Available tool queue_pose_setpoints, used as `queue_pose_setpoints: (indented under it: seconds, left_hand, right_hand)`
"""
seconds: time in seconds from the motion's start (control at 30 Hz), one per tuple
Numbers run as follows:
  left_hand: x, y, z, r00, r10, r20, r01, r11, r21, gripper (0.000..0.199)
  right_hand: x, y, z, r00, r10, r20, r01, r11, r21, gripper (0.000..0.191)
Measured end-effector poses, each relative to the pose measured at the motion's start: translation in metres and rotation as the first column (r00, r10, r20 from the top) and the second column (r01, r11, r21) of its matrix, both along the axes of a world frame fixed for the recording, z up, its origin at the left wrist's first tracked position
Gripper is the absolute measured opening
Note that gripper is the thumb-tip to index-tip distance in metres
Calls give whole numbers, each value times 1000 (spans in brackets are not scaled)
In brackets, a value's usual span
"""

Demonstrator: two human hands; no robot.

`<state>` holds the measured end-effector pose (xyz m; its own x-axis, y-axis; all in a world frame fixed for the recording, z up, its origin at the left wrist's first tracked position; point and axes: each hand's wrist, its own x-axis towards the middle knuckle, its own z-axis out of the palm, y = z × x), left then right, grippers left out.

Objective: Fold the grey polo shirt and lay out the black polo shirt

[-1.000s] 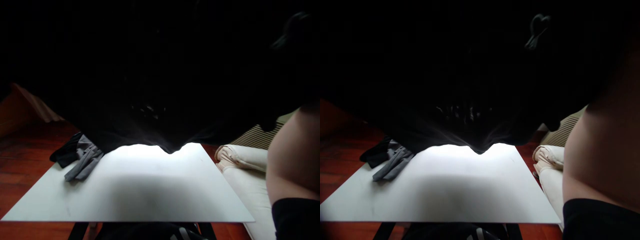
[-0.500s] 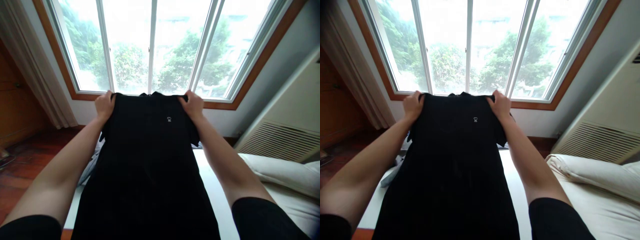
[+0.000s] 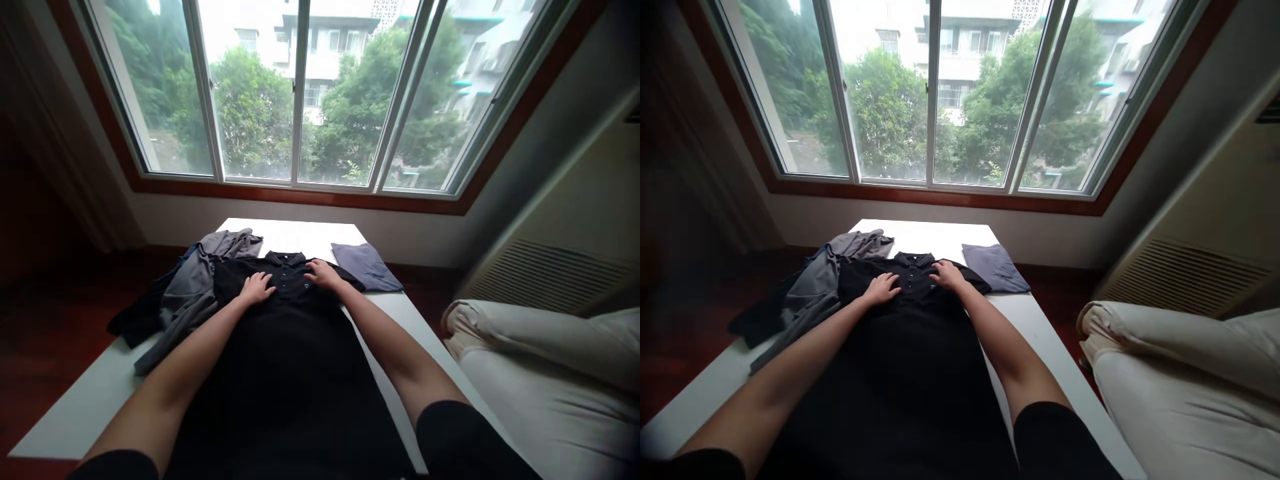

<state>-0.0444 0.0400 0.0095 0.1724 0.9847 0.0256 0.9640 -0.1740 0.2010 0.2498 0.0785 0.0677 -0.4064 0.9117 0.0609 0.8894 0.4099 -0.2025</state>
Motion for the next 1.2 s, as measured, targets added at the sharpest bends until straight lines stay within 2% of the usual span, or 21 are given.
queue_pose_setpoints:
  seconds: [0.1, 0.2, 0.27, 0.37, 0.47, 0.73, 0.93, 1.07, 1.2]
  left_hand:
    - [-4, -7, -17, 1000, -5, -15, 6, 1000, 13, 66]
    - [-9, -11, -25, 999, 5, -35, -3, 999, 40, 71]
    - [-9, -10, -27, 999, 27, -38, -25, 999, 31, 78]
    - [-6, -4, -26, 998, 50, -27, -50, 999, 2, 87]
    - [-2, 6, -25, 999, 33, -21, -33, 999, -25, 88]
    - [-2, 52, -32, 1000, 22, -11, -22, 999, -29, 88]
    - [1, 85, -31, 1000, 14, -8, -14, 999, -42, 87]
    - [3, 97, -27, 1000, 23, -9, -23, 999, -49, 84]
    - [6, 96, -29, 999, 30, -10, -31, 999, -24, 80]
  right_hand:
    - [-6, -10, -27, 1000, 25, 5, -25, 1000, -12, 58]
    - [-10, -18, -44, 999, -5, 40, 8, 996, -85, 64]
    - [-15, -20, -46, 997, -47, 69, 57, 988, -146, 70]
    - [-24, -16, -39, 990, -114, 86, 131, 964, -230, 79]
    - [-32, -7, -35, 978, -201, 57, 209, 944, -257, 81]
    - [-42, 26, -62, 960, -270, 69, 278, 941, -193, 86]
    - [-35, 57, -64, 961, -272, 55, 278, 940, -196, 85]
    - [-32, 65, -64, 958, -283, 39, 286, 941, -181, 81]
    - [-31, 61, -66, 953, -302, 14, 301, 945, -128, 74]
